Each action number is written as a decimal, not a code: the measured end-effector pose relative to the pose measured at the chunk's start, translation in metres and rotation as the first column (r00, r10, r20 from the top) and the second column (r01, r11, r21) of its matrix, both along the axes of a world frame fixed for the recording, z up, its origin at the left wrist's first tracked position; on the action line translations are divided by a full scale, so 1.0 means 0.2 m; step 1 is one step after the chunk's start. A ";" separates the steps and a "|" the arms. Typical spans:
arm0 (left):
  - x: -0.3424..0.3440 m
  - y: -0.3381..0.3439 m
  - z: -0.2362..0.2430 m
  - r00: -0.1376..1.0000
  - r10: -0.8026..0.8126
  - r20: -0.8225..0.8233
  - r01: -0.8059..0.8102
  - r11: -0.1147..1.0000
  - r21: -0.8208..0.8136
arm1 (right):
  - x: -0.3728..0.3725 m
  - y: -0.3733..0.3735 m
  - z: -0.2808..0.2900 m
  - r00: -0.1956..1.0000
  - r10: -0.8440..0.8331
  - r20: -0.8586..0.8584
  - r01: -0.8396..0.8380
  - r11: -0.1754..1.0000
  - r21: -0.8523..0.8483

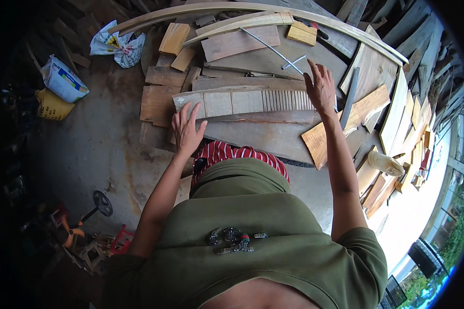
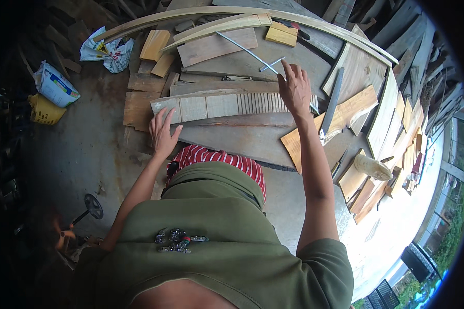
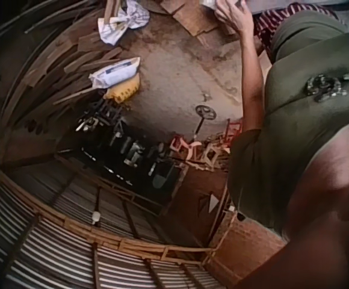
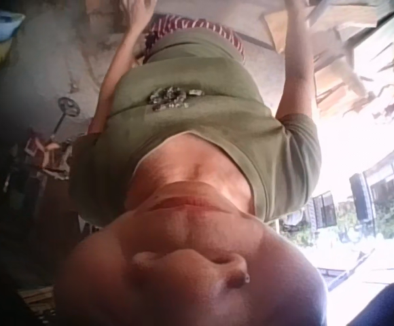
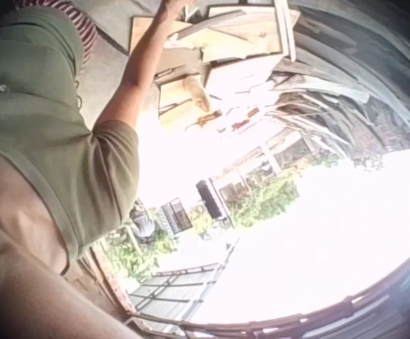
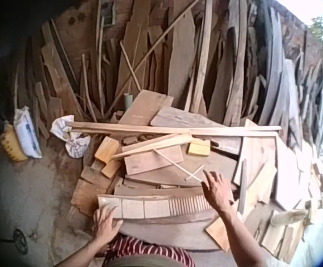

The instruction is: Measuring and sawing a piece of wood on a workbench.

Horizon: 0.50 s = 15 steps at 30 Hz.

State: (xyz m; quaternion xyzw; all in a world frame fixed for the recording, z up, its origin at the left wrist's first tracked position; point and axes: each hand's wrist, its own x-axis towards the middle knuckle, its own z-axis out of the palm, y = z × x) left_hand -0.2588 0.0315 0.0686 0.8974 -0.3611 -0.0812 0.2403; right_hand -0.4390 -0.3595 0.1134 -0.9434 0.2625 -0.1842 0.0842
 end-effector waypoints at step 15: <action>0.35 -0.22 0.08 0.913 -0.405 -0.043 0.374 0.794 0.479 | -0.06 0.30 -0.27 0.932 0.304 -0.197 -0.271 0.946 0.176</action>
